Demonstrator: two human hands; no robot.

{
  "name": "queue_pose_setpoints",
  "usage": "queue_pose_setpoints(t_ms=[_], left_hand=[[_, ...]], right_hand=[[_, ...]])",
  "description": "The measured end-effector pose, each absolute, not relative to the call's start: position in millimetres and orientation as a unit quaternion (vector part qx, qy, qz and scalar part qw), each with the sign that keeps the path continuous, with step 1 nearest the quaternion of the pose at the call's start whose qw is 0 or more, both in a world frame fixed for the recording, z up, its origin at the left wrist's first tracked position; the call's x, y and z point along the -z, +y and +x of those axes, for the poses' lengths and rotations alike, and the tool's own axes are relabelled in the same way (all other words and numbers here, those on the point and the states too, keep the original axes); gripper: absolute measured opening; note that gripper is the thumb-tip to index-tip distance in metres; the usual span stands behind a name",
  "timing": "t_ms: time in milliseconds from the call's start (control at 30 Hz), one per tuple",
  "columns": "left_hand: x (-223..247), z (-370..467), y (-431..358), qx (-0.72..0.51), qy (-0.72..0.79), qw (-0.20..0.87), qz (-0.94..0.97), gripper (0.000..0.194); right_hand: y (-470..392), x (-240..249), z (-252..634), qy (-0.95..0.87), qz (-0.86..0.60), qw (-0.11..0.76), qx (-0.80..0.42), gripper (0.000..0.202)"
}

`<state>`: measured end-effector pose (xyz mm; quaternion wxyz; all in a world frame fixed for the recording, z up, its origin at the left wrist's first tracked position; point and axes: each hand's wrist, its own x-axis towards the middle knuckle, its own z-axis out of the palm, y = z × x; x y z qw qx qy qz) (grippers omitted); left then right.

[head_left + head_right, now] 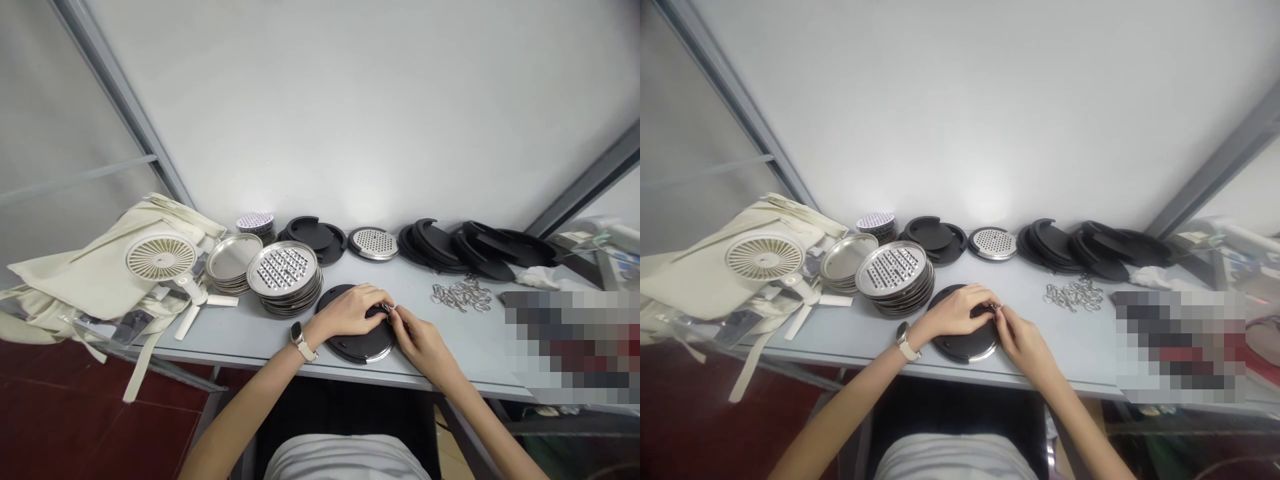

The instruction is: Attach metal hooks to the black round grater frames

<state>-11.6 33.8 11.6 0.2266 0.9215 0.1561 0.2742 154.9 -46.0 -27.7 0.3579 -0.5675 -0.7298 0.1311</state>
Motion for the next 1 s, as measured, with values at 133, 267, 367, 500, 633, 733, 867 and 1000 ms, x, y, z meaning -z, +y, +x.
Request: queue_pose_setpoints(t_ms=[133,267,367,500,633,733,867,1000], left_hand=[[-12.1,-11.6,33.7,-0.277,0.151,0.231,0.92,0.016],[-13.6,-11.7,33.0,-0.272,0.159,0.253,0.915,0.014],[-13.8,-11.8,32.5,-0.267,0.163,0.267,0.912,0.017],[-13.0,-11.8,32.7,-0.27,0.16,0.264,0.912,0.02],[-13.0,-11.9,32.9,-0.273,0.166,0.254,0.913,0.019],[-14.0,-12.2,32.4,-0.27,0.167,0.251,0.914,0.018],[-14.4,-12.3,32.1,-0.272,0.165,0.251,0.914,0.017],[-13.6,-12.5,32.6,-0.274,0.168,0.256,0.912,0.018]], right_hand=[[-45.6,28.3,154.9,-0.731,-0.565,0.362,-0.128,0.023],[-46.7,28.1,154.5,-0.727,-0.567,0.369,-0.119,0.025],[-47.7,27.4,153.9,-0.721,-0.57,0.379,-0.111,0.025],[-46.6,28.4,154.1,-0.724,-0.571,0.368,-0.122,0.025],[-44.8,30.0,155.6,-0.731,-0.57,0.345,-0.145,0.023],[-44.2,30.0,156.1,-0.731,-0.571,0.341,-0.153,0.022],[-43.8,30.3,155.5,-0.726,-0.575,0.342,-0.157,0.022],[-44.3,31.2,155.0,-0.717,-0.588,0.338,-0.159,0.023]])
